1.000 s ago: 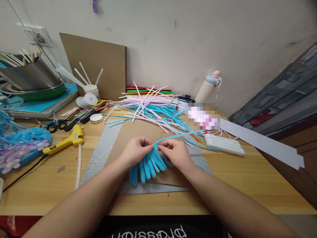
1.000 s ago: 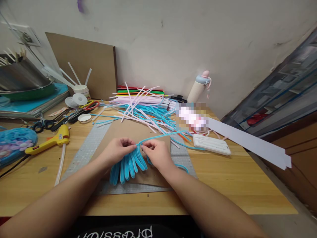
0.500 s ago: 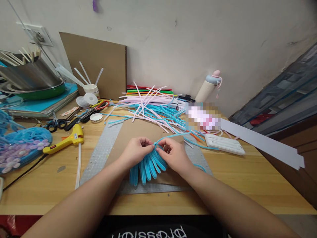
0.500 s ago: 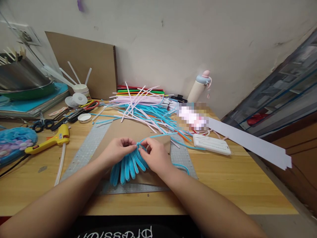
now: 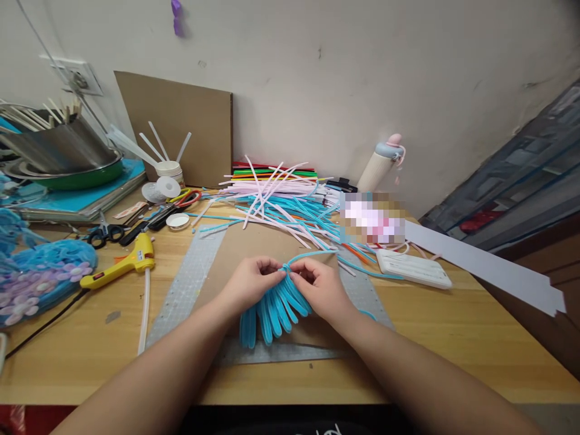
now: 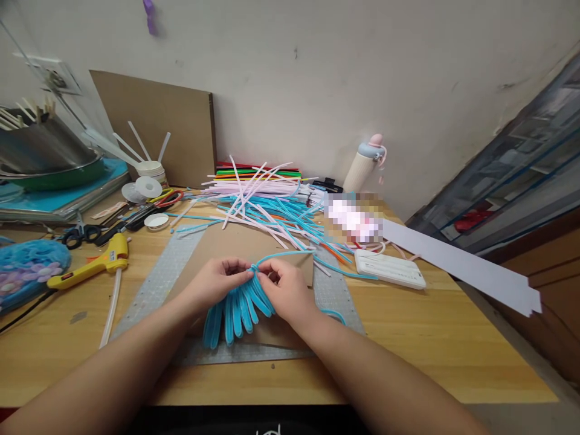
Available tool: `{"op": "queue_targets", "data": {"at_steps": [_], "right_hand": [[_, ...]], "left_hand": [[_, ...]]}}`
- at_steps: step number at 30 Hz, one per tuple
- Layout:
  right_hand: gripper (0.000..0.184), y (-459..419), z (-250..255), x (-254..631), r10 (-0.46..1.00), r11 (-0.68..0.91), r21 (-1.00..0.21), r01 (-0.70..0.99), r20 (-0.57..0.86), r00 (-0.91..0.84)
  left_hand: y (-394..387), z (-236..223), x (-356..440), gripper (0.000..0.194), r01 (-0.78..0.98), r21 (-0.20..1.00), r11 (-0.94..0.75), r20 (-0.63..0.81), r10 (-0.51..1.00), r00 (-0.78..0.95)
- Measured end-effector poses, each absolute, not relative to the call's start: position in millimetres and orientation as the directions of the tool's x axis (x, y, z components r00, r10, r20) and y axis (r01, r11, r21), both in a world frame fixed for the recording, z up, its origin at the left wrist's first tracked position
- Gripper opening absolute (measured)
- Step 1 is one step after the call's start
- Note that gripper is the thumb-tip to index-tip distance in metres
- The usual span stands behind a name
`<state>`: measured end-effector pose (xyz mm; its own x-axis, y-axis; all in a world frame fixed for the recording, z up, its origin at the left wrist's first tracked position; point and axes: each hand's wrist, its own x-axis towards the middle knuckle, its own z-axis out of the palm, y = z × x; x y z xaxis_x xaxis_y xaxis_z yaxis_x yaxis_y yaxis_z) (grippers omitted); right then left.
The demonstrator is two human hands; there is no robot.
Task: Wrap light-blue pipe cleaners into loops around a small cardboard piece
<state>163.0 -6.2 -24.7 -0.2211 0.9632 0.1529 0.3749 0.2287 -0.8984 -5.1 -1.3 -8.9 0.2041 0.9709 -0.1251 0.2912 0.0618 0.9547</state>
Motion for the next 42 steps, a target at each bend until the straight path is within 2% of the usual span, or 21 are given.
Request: {"op": "queue_targets", "data": {"at_steps": [6,9,14,19,25,30,34,37,42], "right_hand": [[0.012,-8,-19,162,0.958,0.245,-0.885,0.397,0.160,-0.236],[0.013,-8,-17,162,0.952,0.237,-0.904,0.357,0.143,-0.270],[0.019,-4,-12,166,0.916,0.037,-0.984,0.174,-0.037,-0.401],[0.024,0,-12,173,0.853,-0.091,-0.989,0.119,-0.139,-0.503],[0.019,-2,-12,172,0.882,0.043,-0.978,0.206,-0.060,-0.467],[0.019,-4,-10,167,0.936,0.082,-0.961,0.263,-0.017,-0.352],[0.016,-7,-10,165,0.945,0.203,-0.920,0.334,0.094,-0.313],[0.013,-12,-9,165,0.925,0.299,-0.871,0.389,0.164,-0.344],[0.012,-15,-7,167,0.901,0.375,-0.832,0.408,0.224,-0.372]], "left_hand": [[-3,-8,-5,0.025,0.264,0.960,0.096,-0.151,0.969,0.194],[-3,-8,-5,0.023,0.267,0.958,0.101,-0.155,0.970,0.189],[-2,-7,-7,0.024,0.226,0.968,0.111,-0.154,0.972,0.180],[-1,-6,-9,0.026,0.182,0.969,0.168,-0.199,0.965,0.169],[0,-4,-10,0.026,0.104,0.972,0.208,-0.225,0.955,0.193],[-3,0,-7,0.024,0.246,0.964,0.099,-0.155,0.963,0.220],[-7,3,-4,0.021,0.317,0.946,0.066,-0.140,0.966,0.216],[-7,1,-3,0.019,0.276,0.957,0.089,-0.147,0.969,0.198],[-4,-3,-4,0.025,0.099,0.979,0.178,-0.195,0.959,0.207]]}}
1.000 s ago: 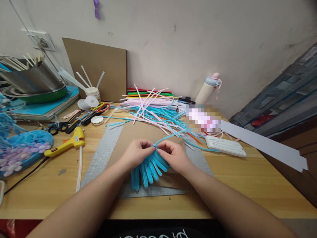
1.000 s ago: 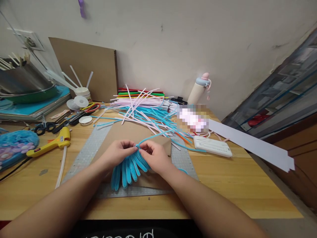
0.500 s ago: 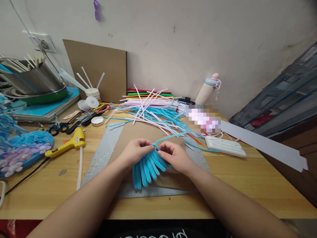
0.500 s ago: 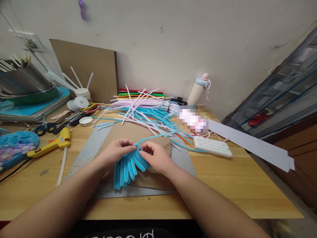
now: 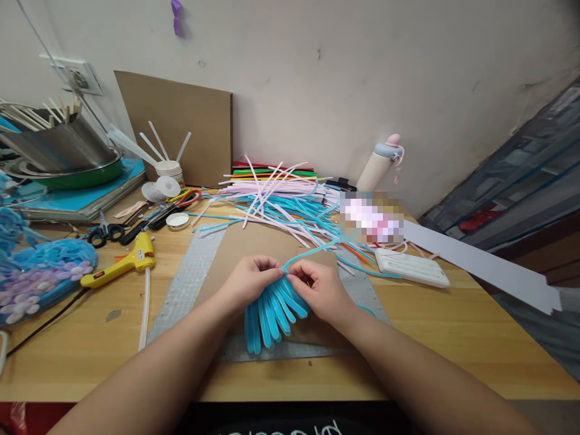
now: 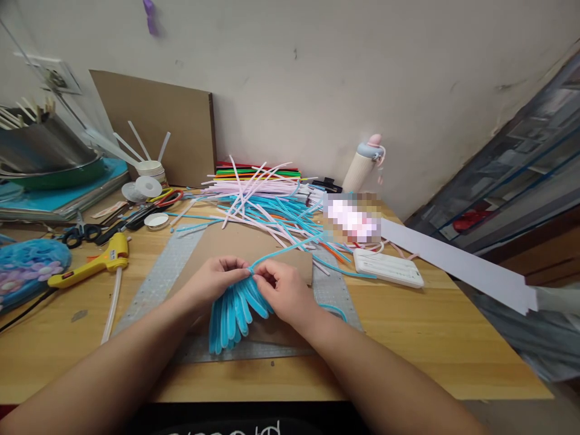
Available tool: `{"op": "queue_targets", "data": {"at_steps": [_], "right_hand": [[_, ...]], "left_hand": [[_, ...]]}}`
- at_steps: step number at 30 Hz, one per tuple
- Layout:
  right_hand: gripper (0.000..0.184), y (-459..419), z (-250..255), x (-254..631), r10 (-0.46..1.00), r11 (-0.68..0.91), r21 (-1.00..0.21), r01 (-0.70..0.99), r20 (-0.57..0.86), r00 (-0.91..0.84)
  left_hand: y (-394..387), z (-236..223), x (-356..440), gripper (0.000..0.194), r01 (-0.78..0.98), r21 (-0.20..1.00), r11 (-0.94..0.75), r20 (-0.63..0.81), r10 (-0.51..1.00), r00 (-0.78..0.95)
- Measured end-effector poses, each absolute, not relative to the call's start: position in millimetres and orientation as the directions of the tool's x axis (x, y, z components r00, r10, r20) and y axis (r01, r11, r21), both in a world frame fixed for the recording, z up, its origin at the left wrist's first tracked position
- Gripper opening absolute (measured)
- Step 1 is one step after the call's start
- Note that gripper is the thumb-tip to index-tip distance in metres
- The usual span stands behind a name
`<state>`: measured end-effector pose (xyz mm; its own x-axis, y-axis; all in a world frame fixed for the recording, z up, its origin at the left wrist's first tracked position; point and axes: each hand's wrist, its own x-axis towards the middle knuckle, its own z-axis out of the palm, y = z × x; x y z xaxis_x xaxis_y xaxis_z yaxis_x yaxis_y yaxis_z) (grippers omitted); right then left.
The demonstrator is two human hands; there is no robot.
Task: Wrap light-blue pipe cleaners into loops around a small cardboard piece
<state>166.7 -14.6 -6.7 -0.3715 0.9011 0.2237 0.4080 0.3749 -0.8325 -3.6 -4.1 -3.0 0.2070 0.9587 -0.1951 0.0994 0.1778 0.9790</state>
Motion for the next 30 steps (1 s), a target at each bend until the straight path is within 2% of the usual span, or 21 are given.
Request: {"op": "queue_targets", "data": {"at_steps": [3,7,11,19,25,30], "right_hand": [[0.012,-13,-7,166,0.919,0.307,-0.871,0.383,0.167,-0.356],[0.019,-10,-9,162,0.948,0.014,-0.990,0.139,-0.031,-0.318],[0.025,-10,-6,161,0.929,-0.159,-0.987,0.001,-0.150,-0.339],[0.026,-8,7,170,0.894,-0.130,-0.990,0.054,-0.141,-0.425],[0.023,-8,12,173,0.857,-0.162,-0.983,0.082,-0.181,-0.483],[0.013,-8,5,173,0.873,-0.029,-0.978,0.206,-0.125,-0.471]], "left_hand": [[-4,-2,-4,0.025,0.120,0.980,0.157,-0.182,0.953,0.241],[-7,-1,-4,0.024,0.244,0.969,0.040,-0.108,0.956,0.271],[-10,0,-3,0.024,0.343,0.937,-0.068,-0.043,0.951,0.306],[-10,6,-4,0.022,0.332,0.942,-0.050,-0.074,0.933,0.351],[-10,7,-6,0.022,0.265,0.964,0.039,-0.149,0.900,0.409],[-11,8,-5,0.024,0.207,0.964,0.168,-0.241,0.881,0.407]]}}
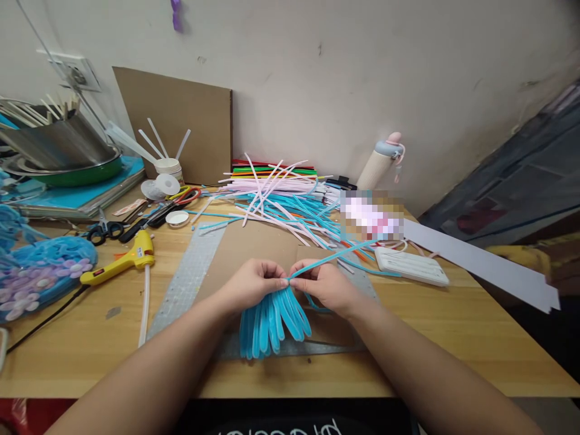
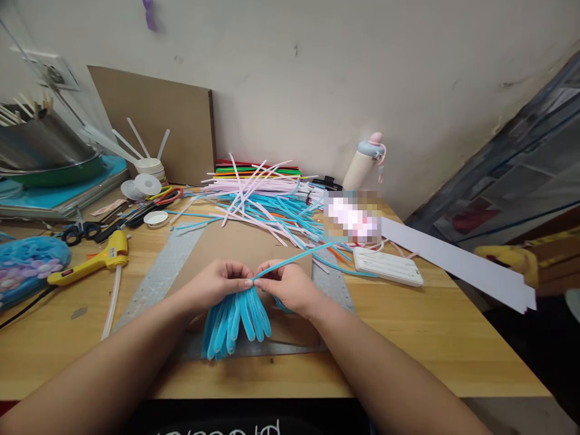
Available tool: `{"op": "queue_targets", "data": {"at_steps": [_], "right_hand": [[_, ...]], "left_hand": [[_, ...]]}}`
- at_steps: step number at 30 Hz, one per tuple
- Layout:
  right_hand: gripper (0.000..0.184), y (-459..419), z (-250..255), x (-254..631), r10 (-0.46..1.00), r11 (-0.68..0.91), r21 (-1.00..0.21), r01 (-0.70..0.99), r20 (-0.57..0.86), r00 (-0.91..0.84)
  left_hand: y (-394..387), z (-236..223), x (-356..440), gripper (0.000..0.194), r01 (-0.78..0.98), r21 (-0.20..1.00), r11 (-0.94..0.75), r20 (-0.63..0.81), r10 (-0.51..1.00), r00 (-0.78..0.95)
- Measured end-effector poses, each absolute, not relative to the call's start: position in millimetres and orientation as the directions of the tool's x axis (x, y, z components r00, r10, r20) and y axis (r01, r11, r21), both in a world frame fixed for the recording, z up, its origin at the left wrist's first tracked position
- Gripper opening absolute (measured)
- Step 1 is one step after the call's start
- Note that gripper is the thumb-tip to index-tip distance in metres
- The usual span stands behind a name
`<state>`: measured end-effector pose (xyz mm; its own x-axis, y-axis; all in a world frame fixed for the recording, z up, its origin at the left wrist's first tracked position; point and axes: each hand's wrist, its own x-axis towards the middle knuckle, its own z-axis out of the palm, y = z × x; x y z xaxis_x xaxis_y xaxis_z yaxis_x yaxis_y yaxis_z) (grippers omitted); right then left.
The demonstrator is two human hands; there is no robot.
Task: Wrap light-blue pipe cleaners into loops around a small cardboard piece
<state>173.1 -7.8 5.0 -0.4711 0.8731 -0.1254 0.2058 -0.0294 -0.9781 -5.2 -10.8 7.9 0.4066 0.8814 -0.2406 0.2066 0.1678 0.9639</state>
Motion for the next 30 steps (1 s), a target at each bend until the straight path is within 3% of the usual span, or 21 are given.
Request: {"op": "queue_targets", "data": {"at_steps": [6,14,20,25,30], "right_hand": [[0.004,-7,3,172,0.881,0.309,-0.893,0.327,0.140,-0.452],[0.015,-7,8,179,0.834,0.128,-0.962,0.241,-0.026,-0.550],[0.015,-5,6,182,0.793,0.133,-0.949,0.286,-0.072,-0.606],[0.013,-8,5,183,0.769,0.372,-0.849,0.375,0.056,-0.637],[0.014,-10,10,181,0.581,0.705,-0.662,0.254,0.334,-0.742]], "left_hand": [[-9,9,-5,0.022,0.147,0.965,0.215,-0.258,0.871,0.417],[-9,11,-9,0.022,0.117,0.946,0.302,-0.319,0.808,0.495],[-9,7,-11,0.022,0.222,0.952,0.211,-0.300,0.791,0.533],[-10,6,-11,0.018,0.247,0.943,0.224,-0.329,0.752,0.571],[-13,9,-10,0.015,0.226,0.918,0.326,-0.395,0.706,0.588]]}}
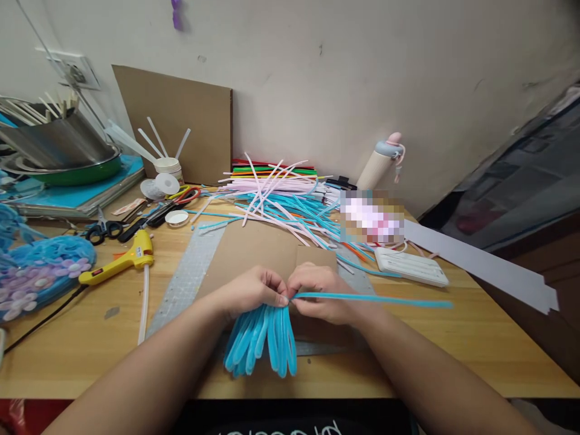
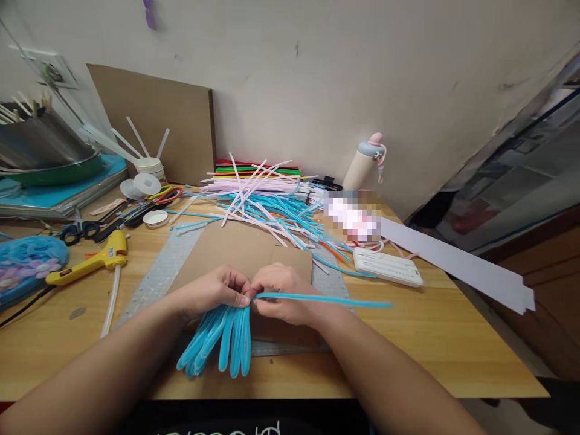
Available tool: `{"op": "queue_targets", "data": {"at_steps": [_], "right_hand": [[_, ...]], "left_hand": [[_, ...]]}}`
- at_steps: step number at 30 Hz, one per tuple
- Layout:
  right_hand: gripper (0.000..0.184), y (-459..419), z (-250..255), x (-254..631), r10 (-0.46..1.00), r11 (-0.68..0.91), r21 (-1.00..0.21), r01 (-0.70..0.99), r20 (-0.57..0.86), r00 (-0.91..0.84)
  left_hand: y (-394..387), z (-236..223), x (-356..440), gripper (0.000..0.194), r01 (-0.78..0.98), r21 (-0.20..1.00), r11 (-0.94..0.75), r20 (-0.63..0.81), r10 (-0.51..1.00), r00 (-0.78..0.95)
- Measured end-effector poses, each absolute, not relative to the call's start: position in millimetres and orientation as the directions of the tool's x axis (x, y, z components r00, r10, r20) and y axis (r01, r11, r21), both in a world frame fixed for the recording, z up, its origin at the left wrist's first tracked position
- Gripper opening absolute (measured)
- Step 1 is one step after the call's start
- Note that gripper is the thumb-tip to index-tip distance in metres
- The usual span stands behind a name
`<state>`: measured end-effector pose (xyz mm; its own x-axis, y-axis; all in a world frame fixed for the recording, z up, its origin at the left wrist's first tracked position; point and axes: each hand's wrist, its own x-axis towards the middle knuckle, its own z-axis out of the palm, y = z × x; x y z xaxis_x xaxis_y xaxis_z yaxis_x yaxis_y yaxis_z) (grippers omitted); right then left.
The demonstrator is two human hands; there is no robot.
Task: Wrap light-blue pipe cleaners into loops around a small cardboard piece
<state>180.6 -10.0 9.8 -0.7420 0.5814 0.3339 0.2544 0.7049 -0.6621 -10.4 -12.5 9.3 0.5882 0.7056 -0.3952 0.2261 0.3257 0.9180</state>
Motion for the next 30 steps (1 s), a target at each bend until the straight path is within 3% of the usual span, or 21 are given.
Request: {"op": "queue_targets", "data": {"at_steps": [5,8,12,15,18,23,26,28,30], "right_hand": [[0.016,-8,3,179,0.438,0.858,-0.480,0.182,0.500,-0.747],[0.013,-7,3,181,0.446,0.864,-0.456,0.212,0.500,-0.742],[0.024,-8,15,187,0.681,0.671,-0.634,0.384,0.321,-0.659],[0.034,-11,25,195,0.775,0.502,-0.788,0.356,0.227,-0.589],[0.015,-18,36,209,0.732,0.415,-0.892,0.178,0.212,-0.647],[0.034,-38,49,233,0.500,0.358,-0.922,0.148,0.055,-0.865],[0.028,-50,37,235,0.600,-0.017,-1.000,0.013,-0.021,-0.799],[0.019,-57,25,229,0.709,-0.295,-0.945,-0.142,-0.116,-0.696],[0.015,-67,16,220,0.741,-0.465,-0.854,-0.235,-0.231,-0.630]], "left_hand": [[-13,8,-10,0.015,0.228,0.894,0.385,-0.441,0.668,0.599],[-11,8,-11,0.017,0.193,0.898,0.396,-0.428,0.683,0.591],[-9,13,-10,0.020,0.120,0.925,0.360,-0.365,0.757,0.541],[-9,15,-10,0.021,0.177,0.938,0.296,-0.345,0.785,0.514],[-9,15,-10,0.023,0.259,0.947,0.192,-0.301,0.813,0.498],[-12,18,-12,0.025,0.301,0.947,0.110,-0.266,0.794,0.547],[-16,22,-14,0.024,0.313,0.946,0.080,-0.275,0.708,0.650],[-19,23,-15,0.022,0.316,0.947,0.051,-0.271,0.656,0.704],[-20,24,-17,0.022,0.305,0.952,0.025,-0.252,0.633,0.732]]}}
